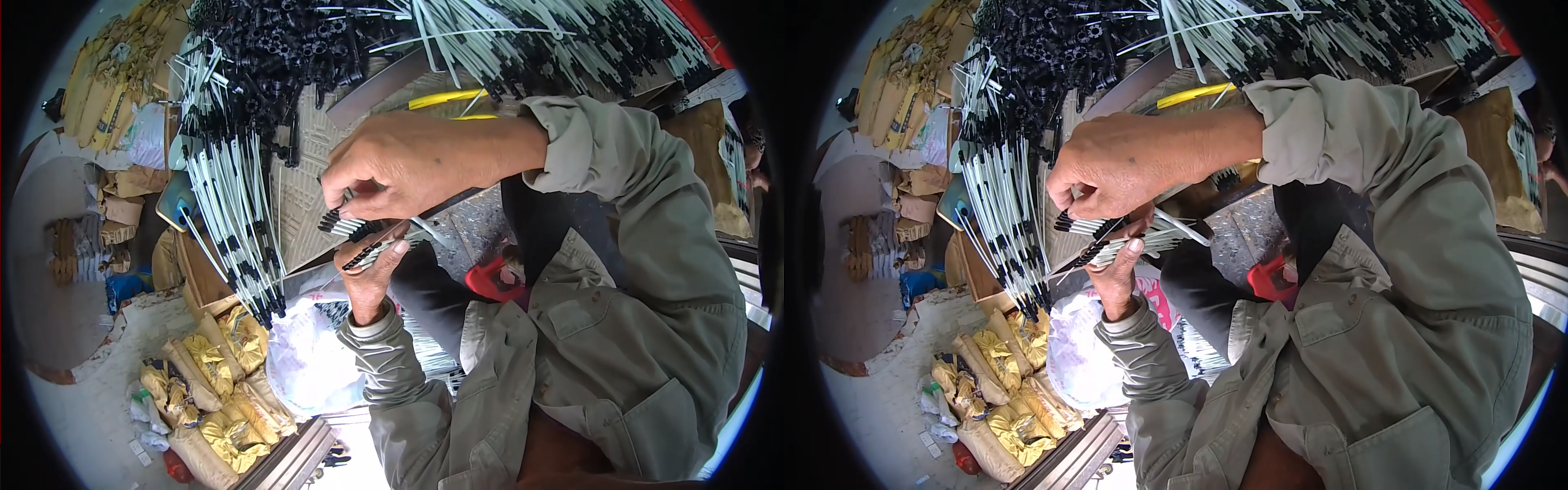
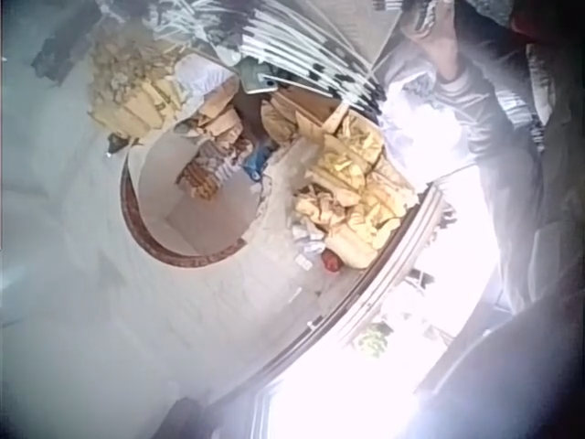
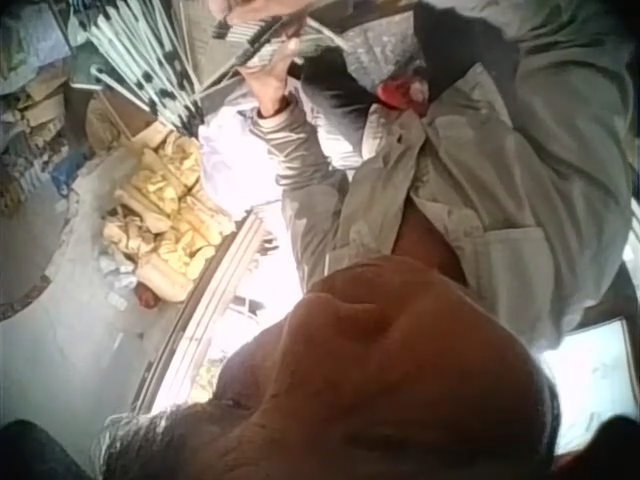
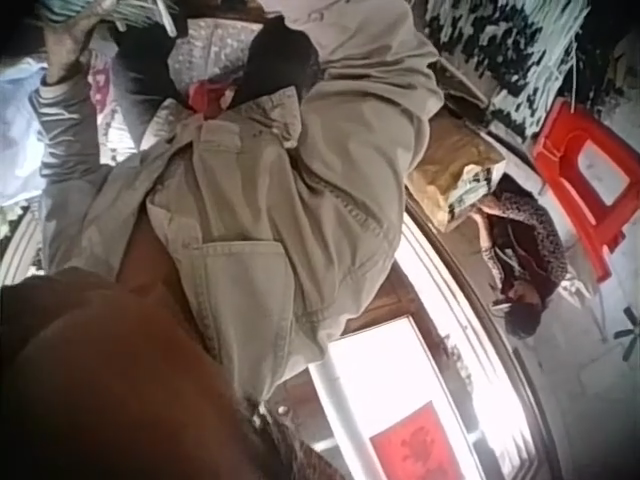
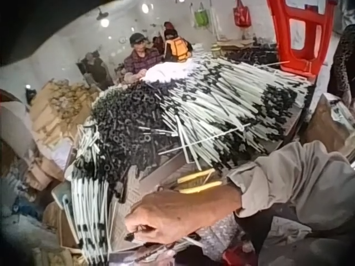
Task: Assembling white rods into bundles with black components using a crimping and cutting tool.
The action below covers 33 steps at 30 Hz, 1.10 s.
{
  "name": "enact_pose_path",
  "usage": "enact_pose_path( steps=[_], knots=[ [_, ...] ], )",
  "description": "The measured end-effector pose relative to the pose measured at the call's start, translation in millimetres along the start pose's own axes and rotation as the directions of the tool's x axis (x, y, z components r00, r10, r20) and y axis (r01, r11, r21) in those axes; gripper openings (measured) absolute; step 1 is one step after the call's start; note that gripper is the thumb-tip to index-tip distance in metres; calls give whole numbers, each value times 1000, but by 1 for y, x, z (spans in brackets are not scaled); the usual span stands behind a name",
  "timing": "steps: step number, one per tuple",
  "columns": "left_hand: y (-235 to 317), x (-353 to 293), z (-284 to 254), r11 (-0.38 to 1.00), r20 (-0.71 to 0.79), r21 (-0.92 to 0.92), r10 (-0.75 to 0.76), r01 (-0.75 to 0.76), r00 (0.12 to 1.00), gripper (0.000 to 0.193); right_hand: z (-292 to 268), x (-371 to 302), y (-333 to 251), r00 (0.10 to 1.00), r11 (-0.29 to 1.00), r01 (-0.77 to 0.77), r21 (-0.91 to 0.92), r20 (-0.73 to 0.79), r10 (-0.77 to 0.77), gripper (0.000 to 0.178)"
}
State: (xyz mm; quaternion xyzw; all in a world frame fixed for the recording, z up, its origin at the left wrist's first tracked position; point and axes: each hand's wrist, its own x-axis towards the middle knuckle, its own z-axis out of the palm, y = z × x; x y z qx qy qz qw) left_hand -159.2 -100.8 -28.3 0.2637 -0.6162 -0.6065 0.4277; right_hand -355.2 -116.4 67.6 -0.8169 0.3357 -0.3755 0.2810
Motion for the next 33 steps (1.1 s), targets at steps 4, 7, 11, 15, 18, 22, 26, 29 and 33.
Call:
enact_pose_path(
  steps=[4, 7, 11, 15, 18, 22, 26, 29, 33],
  knots=[
    [-5, 0, -1, 997, -12, 50, -64, 65, 998, 26, -9, 2, -7, 997, 983, -23, -184, 70, 37, 10],
    [-1, 2, 1, 997, 4, 43, -61, 61, 998, 27, -8, 4, -7, 996, 980, -14, -196, 87, 32, 12],
    [-4, 0, -4, 995, 20, 103, -5, 3, 1000, 27, 0, 6, -3, 998, 992, 45, -119, 52, -39, 10],
    [0, 0, 2, 1000, -34, 27, -14, 15, 999, 27, -2, 6, -8, 999, 966, 45, -255, 23, -40, 11],
    [1, 0, 0, 993, -7, 112, 28, -27, 1000, 27, -1, 7, -7, 999, 962, 29, -270, 38, -20, 13],
    [0, 0, -3, 1000, -18, 7, -18, 18, 1000, 25, -2, 9, -6, 1000, 992, -5, -129, -5, 5, 8],
    [14, 5, 5, 997, 24, -51, -54, 55, 998, 25, -9, 11, -3, 995, 998, -29, -47, 98, 33, 12],
    [16, 7, 6, 995, 37, -65, -73, 75, 997, 26, -8, 13, -2, 996, 990, 28, -140, 91, -15, 9],
    [11, 4, -4, 993, 47, 25, -120, 119, 992, 27, -5, 14, -8, 995, 996, -58, -67, 72, 63, 9]
  ],
)
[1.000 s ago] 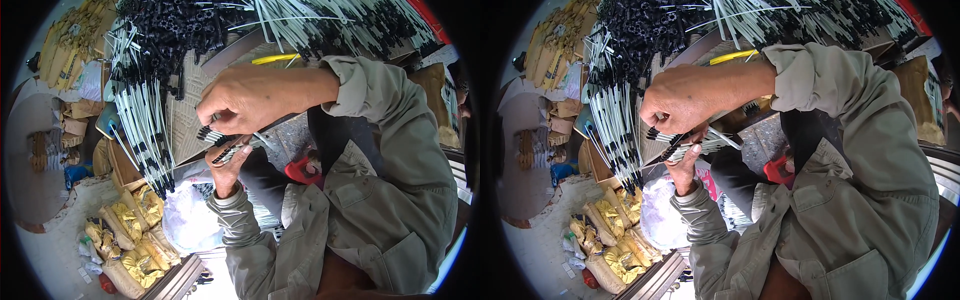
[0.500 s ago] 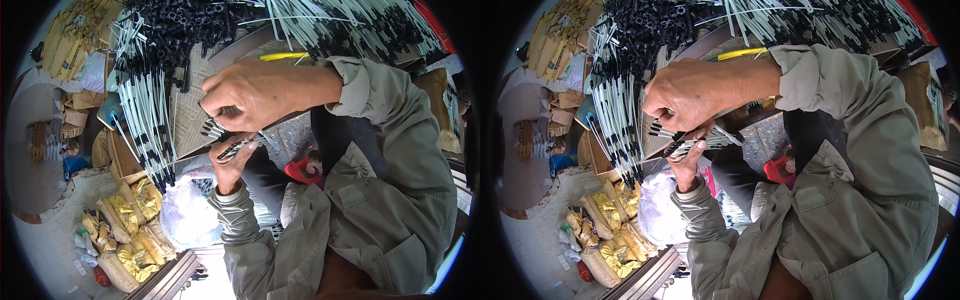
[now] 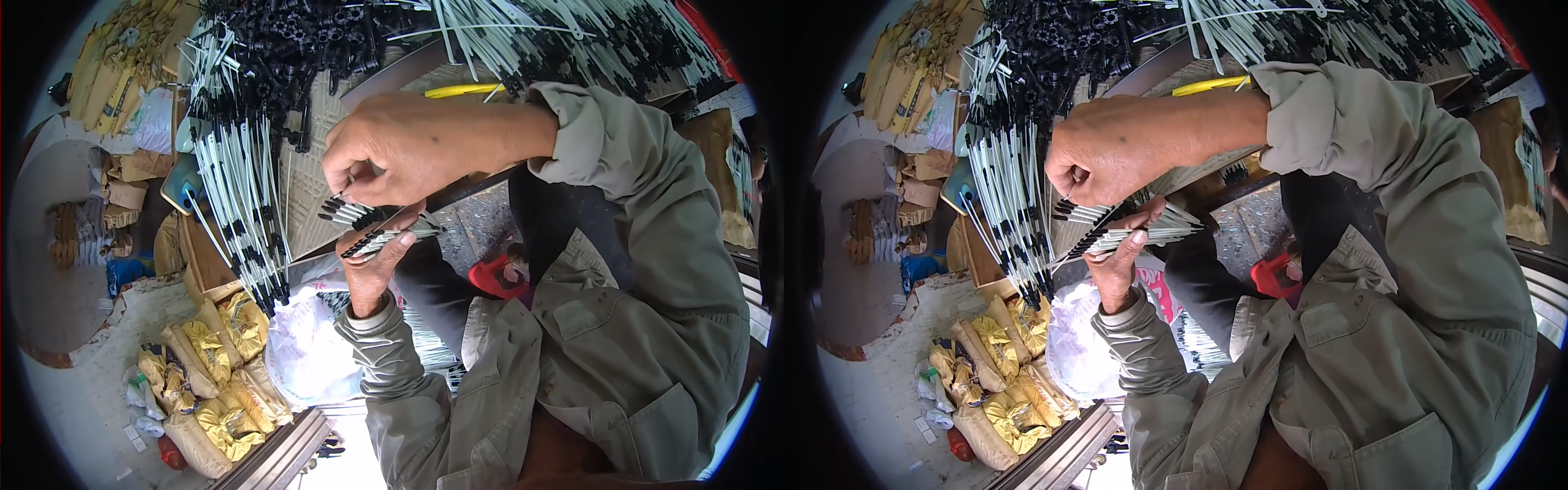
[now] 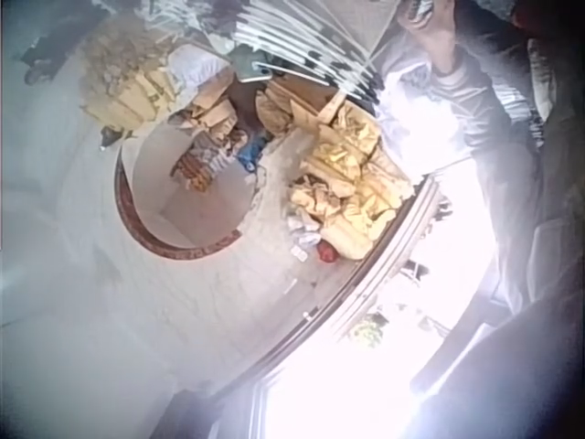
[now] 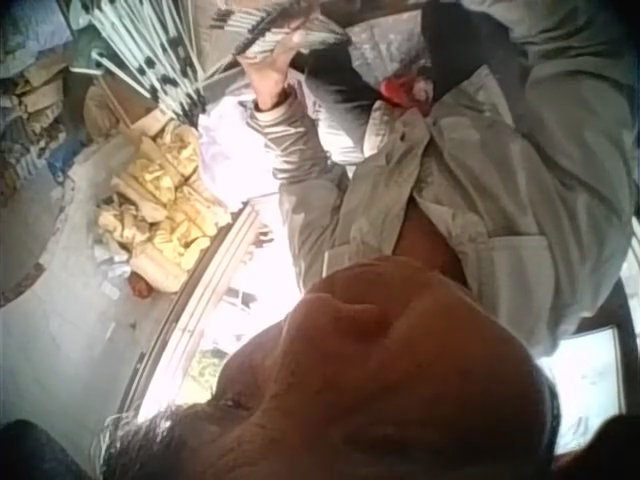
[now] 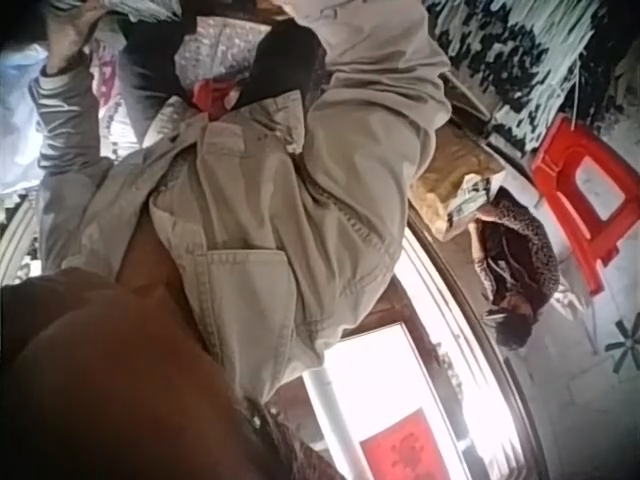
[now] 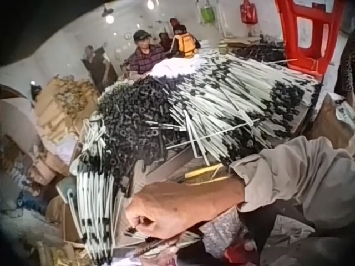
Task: Assembling white rods into bundles with black components using a crimping and cutting tool.
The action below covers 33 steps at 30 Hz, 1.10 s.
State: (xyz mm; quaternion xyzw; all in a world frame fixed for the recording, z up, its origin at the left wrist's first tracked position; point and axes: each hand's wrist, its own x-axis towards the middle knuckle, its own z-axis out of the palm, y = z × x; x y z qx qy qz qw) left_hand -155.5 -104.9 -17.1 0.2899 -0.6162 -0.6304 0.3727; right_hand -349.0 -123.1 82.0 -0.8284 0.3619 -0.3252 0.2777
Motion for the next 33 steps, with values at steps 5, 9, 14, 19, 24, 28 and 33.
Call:
enact_pose_path(
  steps=[5, 9, 14, 19, 24, 28, 33],
  knots=[
    [-10, 0, -5, 999, 10, 36, 26, -27, 1000, 28, 1, -2, -2, 999, 995, -30, -95, -17, 29, 14],
    [-12, 0, -8, 998, -22, 45, 41, -40, 999, 26, 3, 0, -3, 999, 999, -46, -17, -25, 45, 12],
    [-6, 2, -8, 997, 56, 55, 50, -54, 997, 26, 1, 4, 3, 998, 996, 63, -58, 13, -63, 9],
    [-6, 3, -9, 997, 67, 70, 32, -36, 997, 26, 3, 7, 1, 1000, 998, 12, -69, 17, -11, 7],
    [-9, 1, -5, 998, 9, -7, 58, -58, 998, 26, 12, 6, 2, 999, 997, -9, -74, -38, 6, 6],
    [-14, 1, -8, 997, 32, -3, 77, -77, 996, 27, 18, 4, 10, 993, 995, 63, -75, -98, -70, 7],
    [-13, -2, -8, 999, 5, -29, 36, -36, 999, 26, 17, 6, 7, 998, 999, 3, -33, -58, -5, 10]
  ],
)
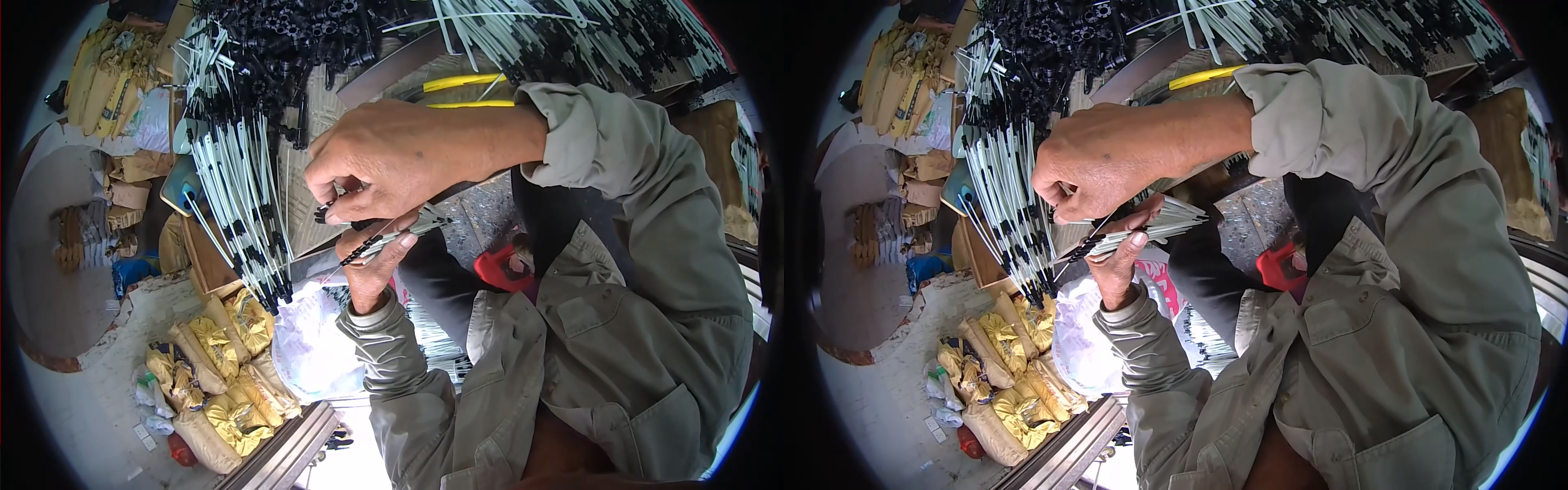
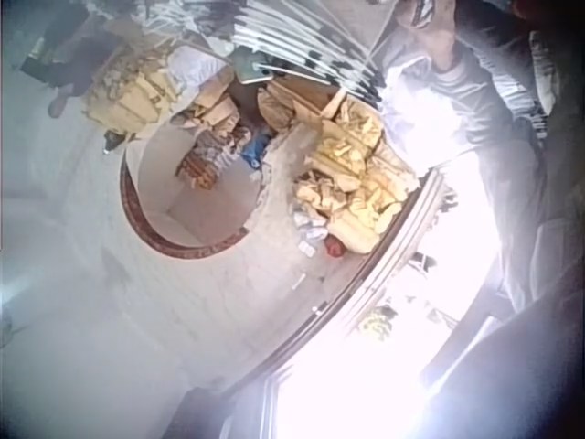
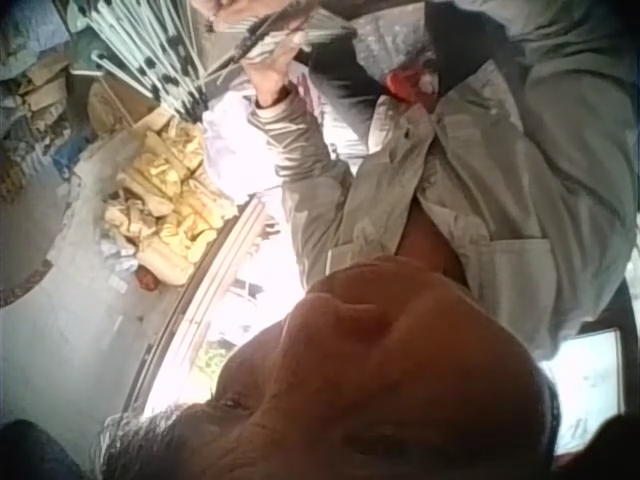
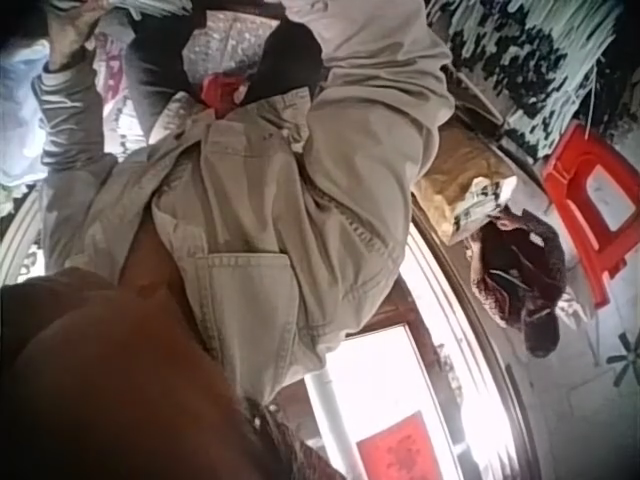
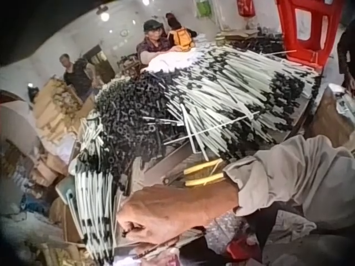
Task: Assembling white rods into bundles with black components using a crimping and cutting tool.
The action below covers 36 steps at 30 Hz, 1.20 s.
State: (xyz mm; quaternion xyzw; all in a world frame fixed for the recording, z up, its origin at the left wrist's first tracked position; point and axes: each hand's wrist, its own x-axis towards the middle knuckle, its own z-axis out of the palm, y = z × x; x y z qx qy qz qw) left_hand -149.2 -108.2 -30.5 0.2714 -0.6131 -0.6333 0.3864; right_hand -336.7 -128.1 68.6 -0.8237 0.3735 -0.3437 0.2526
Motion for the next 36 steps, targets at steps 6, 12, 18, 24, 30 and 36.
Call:
enact_pose_path(
  steps=[6, 12, 18, 24, 30, 36],
  knots=[
    [6, 4, -2, 995, 82, 97, -9, 1, 997, 25, -7, 3, 0, 996, 998, 69, 2, 53, -69, 9],
    [9, 6, -5, 992, 130, 123, -4, -12, 991, 22, -2, 5, 4, 994, 994, 82, 72, 71, -87, 8],
    [6, 7, -4, 994, 138, 92, 44, -57, 990, 23, 1, 5, 6, 992, 986, 119, 114, 20, -122, 8],
    [7, 8, -8, 990, 249, 122, 44, -76, 968, 27, -8, 6, 2, 975, 982, 191, 8, 113, -191, 16],
    [-2, 3, -5, 999, 66, 44, 22, -25, 998, 20, 9, 4, 10, 985, 987, 159, 9, -65, -158, 15],
    [-2, 2, 12, 989, -14, -72, 129, -130, 992, 36, 7, 2, 18, 994, 967, 108, 233, -26, -105, 12]
  ],
)
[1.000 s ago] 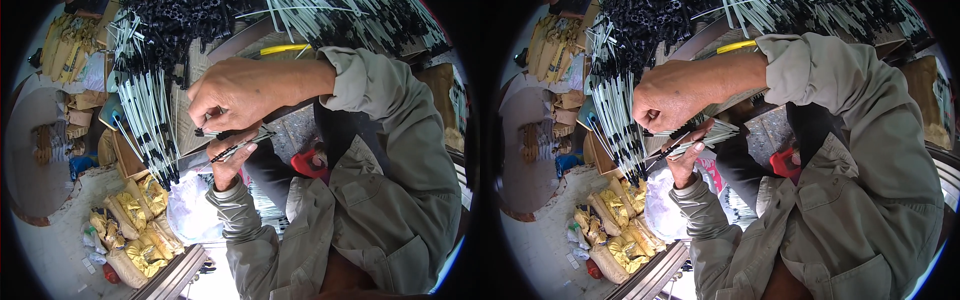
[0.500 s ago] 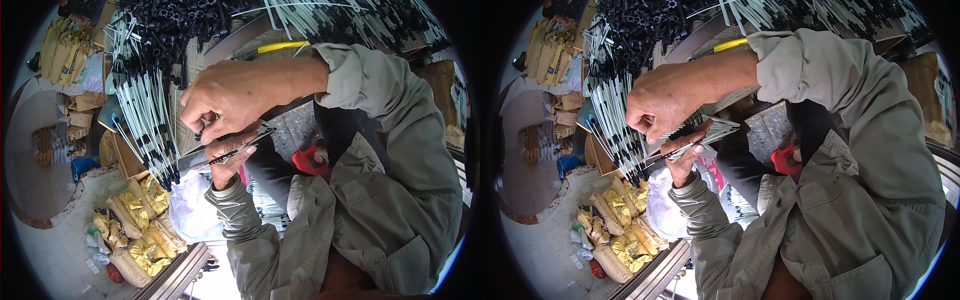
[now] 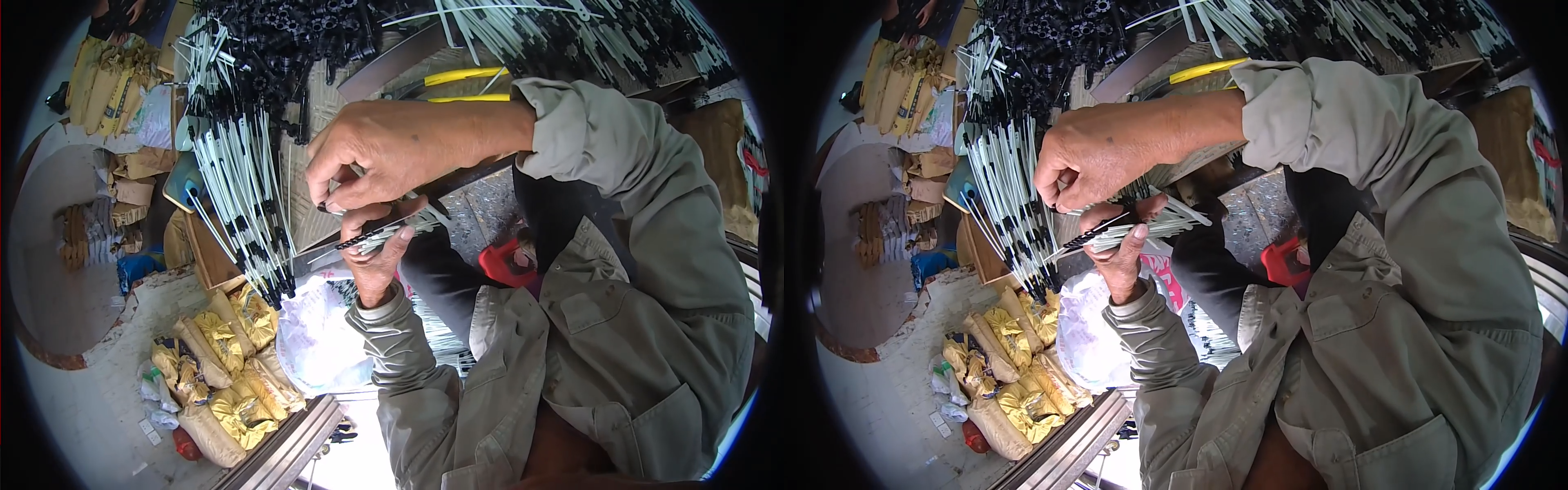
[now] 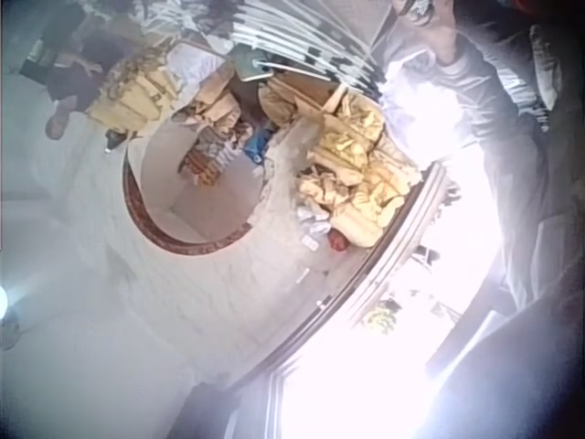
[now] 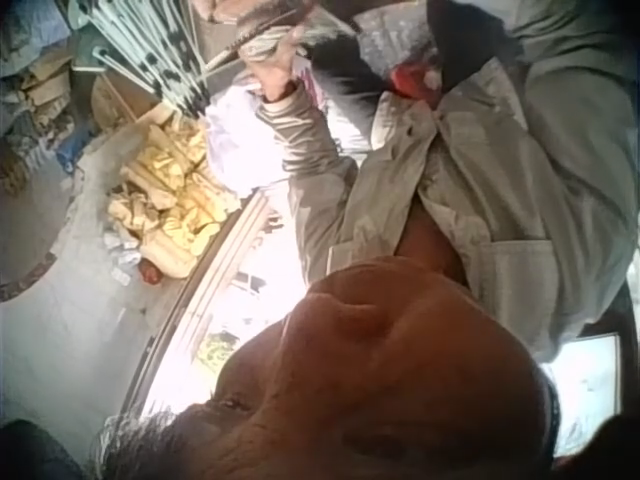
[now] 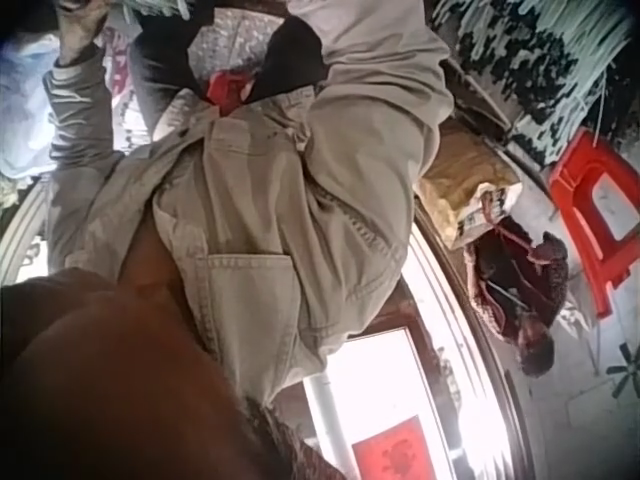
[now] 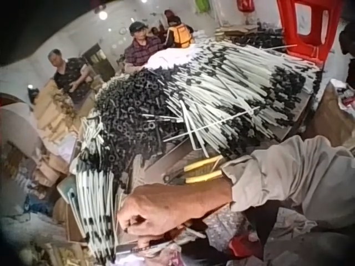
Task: Assembling white rods into bundles with black components using a crimping and cutting tool.
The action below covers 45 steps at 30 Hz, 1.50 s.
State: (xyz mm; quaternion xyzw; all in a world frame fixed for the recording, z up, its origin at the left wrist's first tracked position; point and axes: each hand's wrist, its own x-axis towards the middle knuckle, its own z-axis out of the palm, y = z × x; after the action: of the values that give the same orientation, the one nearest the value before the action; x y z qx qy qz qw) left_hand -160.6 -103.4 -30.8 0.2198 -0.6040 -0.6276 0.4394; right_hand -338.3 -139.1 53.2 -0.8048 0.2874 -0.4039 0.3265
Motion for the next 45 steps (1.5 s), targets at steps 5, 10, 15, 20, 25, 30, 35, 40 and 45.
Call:
enact_pose_path(
  steps=[5, 10, 15, 20, 25, 30, 35, 40, 45],
  knots=[
    [2, 1, 0, 999, 5, -36, 14, -14, 1000, 40, -4, 2, -4, 998, 999, 25, 20, 57, -26, 11],
    [3, 2, -5, 994, 111, -110, 5, 8, 994, 32, 1, 4, -1, 998, 999, 48, -25, 42, -46, 10],
    [-1, 1, -9, 993, 121, -116, -8, 22, 993, 30, 5, 3, -3, 997, 990, 70, -120, -14, -73, 11],
    [2, 1, -14, 995, 140, -101, -3, 17, 990, 28, 5, 1, -8, 993, 986, 112, -122, -18, -115, 14],
    [0, 4, -24, 989, 231, 146, -33, -1, 972, 26, 5, 2, -11, 995, 979, 101, -179, 6, -101, 17],
    [15, 4, -11, 990, 170, 132, -73, 50, 983, 20, 6, 9, -21, 988, 934, 154, -321, 52, -145, 20],
    [15, 0, -14, 985, 166, 173, -36, 7, 986, 19, 14, 15, -25, 983, 838, 186, -513, 99, -158, 24],
    [16, -1, -6, 989, 144, 143, -50, 29, 988, 17, 14, 10, -32, 981, 816, 194, -545, 116, -156, 25],
    [14, -8, -1, 990, 78, 108, -103, 94, 992, 21, 21, 11, -37, 971, 783, 237, -575, 126, -201, 21]
  ],
)
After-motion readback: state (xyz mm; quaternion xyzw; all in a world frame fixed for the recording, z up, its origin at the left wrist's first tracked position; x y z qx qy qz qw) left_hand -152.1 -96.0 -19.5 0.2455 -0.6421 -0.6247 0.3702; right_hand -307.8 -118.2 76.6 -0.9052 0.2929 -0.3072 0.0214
